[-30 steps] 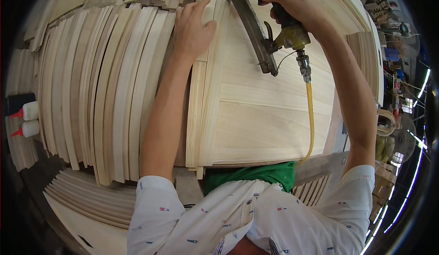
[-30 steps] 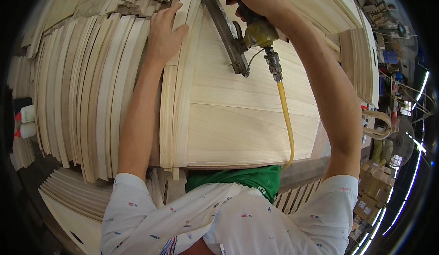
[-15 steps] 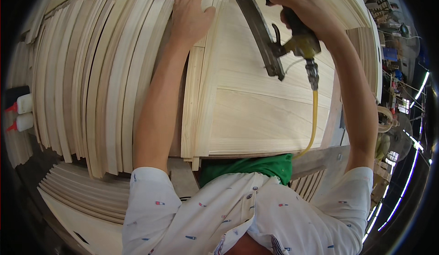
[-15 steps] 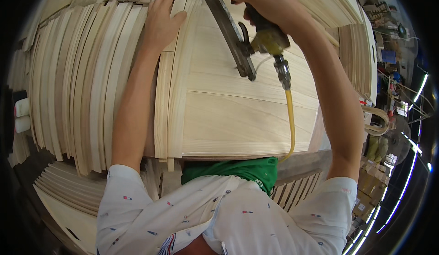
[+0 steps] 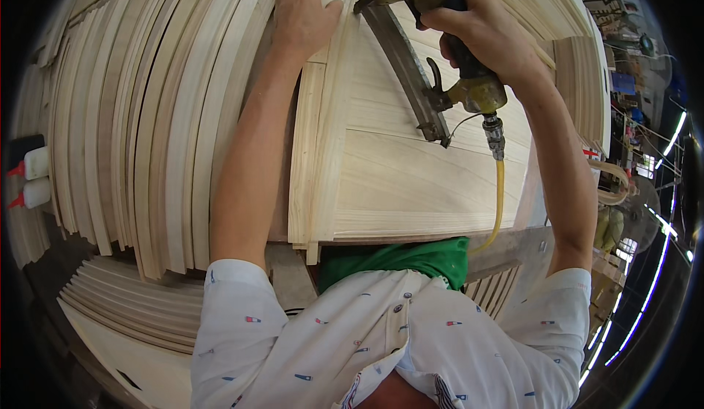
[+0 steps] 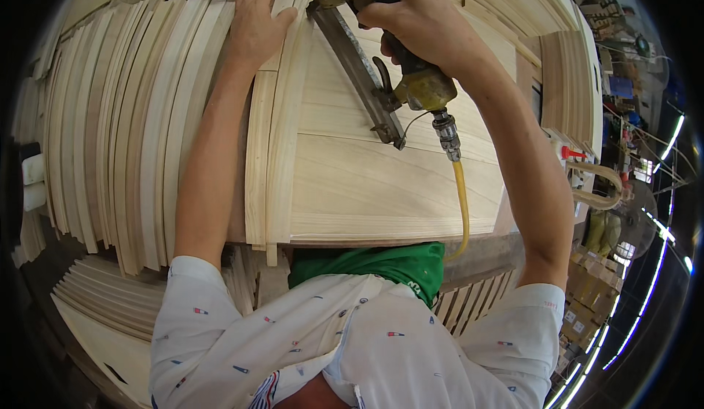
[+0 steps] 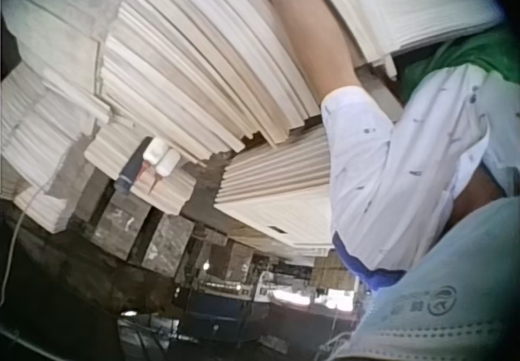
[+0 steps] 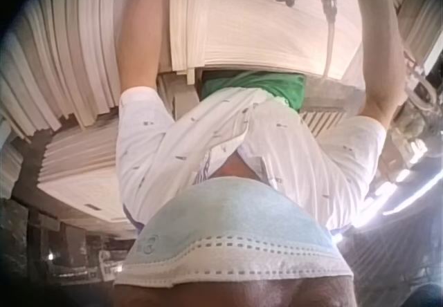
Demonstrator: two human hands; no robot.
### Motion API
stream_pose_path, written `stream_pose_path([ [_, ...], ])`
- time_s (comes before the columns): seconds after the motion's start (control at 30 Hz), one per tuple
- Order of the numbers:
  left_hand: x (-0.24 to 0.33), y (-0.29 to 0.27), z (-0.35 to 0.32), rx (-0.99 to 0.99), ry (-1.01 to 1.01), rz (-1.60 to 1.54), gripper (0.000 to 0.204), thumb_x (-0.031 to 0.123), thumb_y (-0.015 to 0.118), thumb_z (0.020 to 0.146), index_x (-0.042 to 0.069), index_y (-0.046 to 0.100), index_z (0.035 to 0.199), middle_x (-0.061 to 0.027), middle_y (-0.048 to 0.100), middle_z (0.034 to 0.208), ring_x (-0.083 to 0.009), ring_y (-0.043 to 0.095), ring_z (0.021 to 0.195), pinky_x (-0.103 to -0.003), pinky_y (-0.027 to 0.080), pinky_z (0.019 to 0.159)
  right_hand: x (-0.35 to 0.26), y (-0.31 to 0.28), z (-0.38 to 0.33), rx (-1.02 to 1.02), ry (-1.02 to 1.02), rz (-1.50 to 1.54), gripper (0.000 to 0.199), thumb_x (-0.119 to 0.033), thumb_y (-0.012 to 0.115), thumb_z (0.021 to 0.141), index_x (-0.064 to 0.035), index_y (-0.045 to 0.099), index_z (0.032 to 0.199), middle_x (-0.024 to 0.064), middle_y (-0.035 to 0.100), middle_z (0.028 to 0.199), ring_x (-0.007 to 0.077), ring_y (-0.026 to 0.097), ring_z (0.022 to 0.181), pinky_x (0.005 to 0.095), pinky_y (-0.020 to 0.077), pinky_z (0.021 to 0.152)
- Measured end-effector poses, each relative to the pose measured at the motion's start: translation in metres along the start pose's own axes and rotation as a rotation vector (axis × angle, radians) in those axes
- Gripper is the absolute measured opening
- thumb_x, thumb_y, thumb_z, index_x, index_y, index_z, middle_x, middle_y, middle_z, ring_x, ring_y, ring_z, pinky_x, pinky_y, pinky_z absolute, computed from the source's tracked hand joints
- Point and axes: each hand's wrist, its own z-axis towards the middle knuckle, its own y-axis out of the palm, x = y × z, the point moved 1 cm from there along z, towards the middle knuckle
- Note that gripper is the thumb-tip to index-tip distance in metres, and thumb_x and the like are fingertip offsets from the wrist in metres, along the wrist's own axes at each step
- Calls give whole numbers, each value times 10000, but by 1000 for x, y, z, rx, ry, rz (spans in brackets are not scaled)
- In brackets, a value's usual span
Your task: Applying glue to wooden panel surfaces and using a pneumatic nail gun to attach wooden slats to assemble panels.
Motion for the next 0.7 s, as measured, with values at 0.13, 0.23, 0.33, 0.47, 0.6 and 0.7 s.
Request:
stream_pose_path([
  [0.13, 4, 1, 2, -18, -16, -22, 536, 69, 676, 746, 12, 529, 1258, -215, 532, 1194, -385, 466, 1174, -441, 374, 1040, -2, -3, -5, -5, 45, -93, 300, -255, 634, 822, 26, 624, 928, 55, 604, 643, 102, 589, 528, 263, 488, 521],
  [0.23, 5, -2, 1, -25, -24, -6, 530, 78, 665, 754, 15, 529, 1262, -216, 531, 1202, -383, 463, 1183, -441, 376, 1042, -20, -2, -8, -12, 102, -27, 260, -207, 633, 816, 37, 633, 905, 69, 596, 634, 126, 587, 528, 276, 475, 503],
  [0.33, 0, 0, 1, -27, -36, 19, 527, 84, 652, 757, 15, 529, 1264, -219, 528, 1215, -379, 458, 1200, -438, 373, 1051, -5, 4, -10, -2, 83, -4, 261, -219, 638, 817, 29, 631, 899, 71, 594, 626, 126, 585, 526, 277, 474, 499],
  [0.47, -3, 1, 3, -8, -6, -26, 532, 92, 647, 761, 16, 524, 1273, -223, 524, 1233, -376, 453, 1216, -434, 361, 1069, -2, 1, -27, 93, 40, -65, 302, -291, 655, 826, -3, 611, 903, 57, 594, 609, 102, 577, 512, 266, 482, 505],
  [0.6, 1, 0, 1, -23, -39, -11, 538, 102, 642, 760, 10, 521, 1277, -225, 522, 1239, -376, 452, 1221, -428, 356, 1076, 0, -2, -38, 18, 40, -7, 292, -275, 660, 833, 3, 605, 905, 52, 595, 607, 97, 568, 505, 256, 472, 494],
  [0.7, -1, -1, 0, -30, -62, -16, 540, 106, 629, 758, 7, 520, 1277, -225, 522, 1238, -374, 450, 1226, -423, 355, 1078, -4, 7, -38, 6, 76, 16, 291, -272, 654, 838, 3, 611, 919, 48, 594, 604, 92, 561, 497, 254, 466, 490],
])
